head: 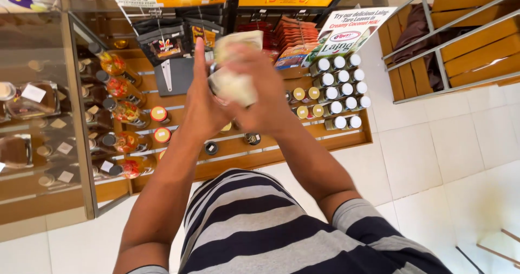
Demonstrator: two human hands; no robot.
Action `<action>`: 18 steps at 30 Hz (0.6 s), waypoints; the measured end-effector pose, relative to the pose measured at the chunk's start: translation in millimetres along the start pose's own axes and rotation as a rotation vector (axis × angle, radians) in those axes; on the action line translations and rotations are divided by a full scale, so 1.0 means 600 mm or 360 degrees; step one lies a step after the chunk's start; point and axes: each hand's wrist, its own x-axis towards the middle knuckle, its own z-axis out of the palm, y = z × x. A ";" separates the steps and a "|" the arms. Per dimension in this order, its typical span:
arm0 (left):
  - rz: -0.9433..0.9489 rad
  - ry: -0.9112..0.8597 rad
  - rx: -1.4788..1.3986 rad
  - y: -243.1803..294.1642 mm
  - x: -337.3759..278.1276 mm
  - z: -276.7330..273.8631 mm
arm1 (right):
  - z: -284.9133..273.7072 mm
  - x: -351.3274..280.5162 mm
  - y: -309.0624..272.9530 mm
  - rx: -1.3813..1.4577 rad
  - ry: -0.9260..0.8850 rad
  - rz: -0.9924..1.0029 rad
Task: Wiping and cleaning jars of condiments on a store display shelf using a cleaning cloth.
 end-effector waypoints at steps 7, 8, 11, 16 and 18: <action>-0.0295 -0.0115 -0.0151 0.026 0.012 0.010 | -0.008 -0.001 0.037 -0.0102 -0.0355 0.0260; -0.0281 -0.0110 -0.0144 0.028 0.023 0.004 | -0.009 0.005 0.020 -0.0100 -0.0351 0.0244; 0.0760 -0.0248 0.1245 0.030 0.035 -0.008 | -0.012 0.019 -0.008 -0.0239 -0.0381 0.0015; -0.0357 -0.0167 -0.0418 0.023 0.012 -0.024 | -0.006 -0.003 0.029 0.0143 -0.0184 0.0655; -0.0260 -0.0202 -0.0542 0.016 0.011 -0.039 | -0.002 0.020 -0.016 -0.0084 -0.0276 0.0294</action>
